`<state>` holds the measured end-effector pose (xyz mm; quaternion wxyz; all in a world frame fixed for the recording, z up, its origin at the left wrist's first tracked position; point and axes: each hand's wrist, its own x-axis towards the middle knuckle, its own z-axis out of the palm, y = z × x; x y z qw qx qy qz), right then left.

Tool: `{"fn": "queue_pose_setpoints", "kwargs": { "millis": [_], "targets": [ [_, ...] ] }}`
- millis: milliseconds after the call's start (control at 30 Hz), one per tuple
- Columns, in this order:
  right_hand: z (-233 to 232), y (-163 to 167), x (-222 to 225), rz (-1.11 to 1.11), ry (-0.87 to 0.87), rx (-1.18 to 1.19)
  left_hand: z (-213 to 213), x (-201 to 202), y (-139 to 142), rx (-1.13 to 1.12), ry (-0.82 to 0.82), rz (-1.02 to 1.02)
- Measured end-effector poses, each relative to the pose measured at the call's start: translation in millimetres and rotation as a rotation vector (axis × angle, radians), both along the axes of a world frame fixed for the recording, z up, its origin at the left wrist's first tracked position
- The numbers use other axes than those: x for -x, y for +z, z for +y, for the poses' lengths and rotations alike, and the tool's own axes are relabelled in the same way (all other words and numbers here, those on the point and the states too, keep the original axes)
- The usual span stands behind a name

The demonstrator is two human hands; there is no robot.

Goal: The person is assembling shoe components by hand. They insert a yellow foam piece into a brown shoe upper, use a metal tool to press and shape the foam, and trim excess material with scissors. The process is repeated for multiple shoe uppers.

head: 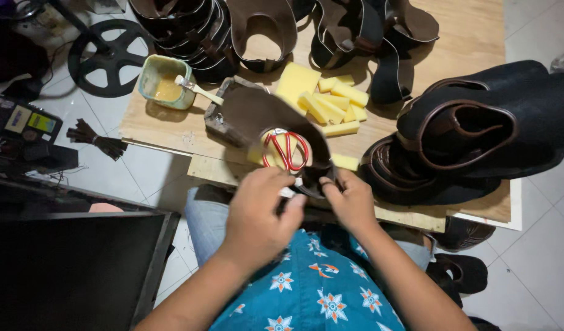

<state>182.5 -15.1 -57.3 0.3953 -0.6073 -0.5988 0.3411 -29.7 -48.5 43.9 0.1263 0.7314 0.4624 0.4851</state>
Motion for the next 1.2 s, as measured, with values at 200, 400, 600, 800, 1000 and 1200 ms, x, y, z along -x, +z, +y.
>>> {"fn": "queue_pose_setpoints", "kwargs": {
  "millis": [200,400,600,800,1000,1200],
  "targets": [
    [-4,38,16,-0.284,0.223,-0.318,19,-11,-10,0.515,0.082,0.450],
    [18,29,16,-0.299,0.292,-0.142,32,2,-87,0.590,0.061,0.137],
    [72,15,27,0.099,0.211,0.328,51,0,-118,0.849,0.109,-0.238],
    [73,27,39,0.224,0.127,0.374,65,-4,-121,0.564,0.150,-0.200],
    [85,25,31,0.074,0.112,0.259,67,-3,-123,0.570,0.139,-0.304],
    [95,31,23,-0.714,0.044,-0.107,66,-9,-121,0.570,0.142,-0.358]
  ]
}}
